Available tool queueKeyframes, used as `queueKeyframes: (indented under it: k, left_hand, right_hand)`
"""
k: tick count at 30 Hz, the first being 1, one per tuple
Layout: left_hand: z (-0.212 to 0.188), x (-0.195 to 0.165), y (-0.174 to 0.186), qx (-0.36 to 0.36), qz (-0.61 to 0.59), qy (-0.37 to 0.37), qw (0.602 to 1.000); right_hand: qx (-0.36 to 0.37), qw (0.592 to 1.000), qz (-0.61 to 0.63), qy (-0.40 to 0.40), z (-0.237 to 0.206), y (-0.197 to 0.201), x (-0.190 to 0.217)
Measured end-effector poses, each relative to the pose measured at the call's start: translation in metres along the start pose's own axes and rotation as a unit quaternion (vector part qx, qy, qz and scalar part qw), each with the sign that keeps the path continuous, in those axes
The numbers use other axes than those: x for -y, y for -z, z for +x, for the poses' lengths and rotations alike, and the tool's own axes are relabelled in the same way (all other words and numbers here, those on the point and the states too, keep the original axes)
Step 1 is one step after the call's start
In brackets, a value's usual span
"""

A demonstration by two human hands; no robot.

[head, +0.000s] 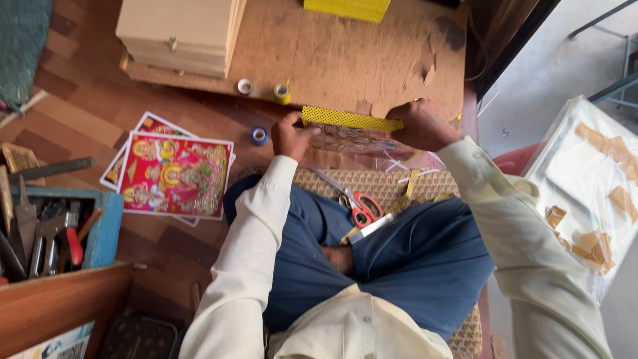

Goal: The person sits on the floor and applies yellow patterned tape to the edges of a printed picture mounted on a cardboard backing. They use scissors to cut the tape and a metal tool to press it down, repeating the process for each side of the picture.

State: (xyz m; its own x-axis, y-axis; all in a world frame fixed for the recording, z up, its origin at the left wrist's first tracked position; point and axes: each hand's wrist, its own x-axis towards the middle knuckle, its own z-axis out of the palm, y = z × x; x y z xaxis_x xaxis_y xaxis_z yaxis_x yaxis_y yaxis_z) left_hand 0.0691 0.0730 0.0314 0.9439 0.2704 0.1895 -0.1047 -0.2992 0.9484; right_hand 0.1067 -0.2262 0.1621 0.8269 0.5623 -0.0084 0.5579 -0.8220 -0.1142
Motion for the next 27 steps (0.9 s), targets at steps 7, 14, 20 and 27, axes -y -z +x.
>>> queueKeyframes:
  k: [7,14,20,27]
  left_hand:
    - [0.006,0.021,-0.002,0.114,-0.256,0.0,0.96]
    - [0.002,0.008,0.003,0.108,-0.262,0.04,0.958]
    - [0.001,-0.002,0.009,0.123,-0.281,0.092,0.947]
    - [-0.006,-0.01,-0.001,0.005,-0.27,0.147,0.952]
  right_hand:
    - [-0.05,0.995,0.082,0.004,-0.013,-0.037,-0.037]
    - [-0.104,0.789,0.573,-0.197,-0.095,-0.048,-0.055]
    - [-0.157,0.749,0.606,-0.218,-0.104,-0.076,-0.05]
    - [-0.245,0.631,0.685,-0.268,-0.091,-0.097,-0.044]
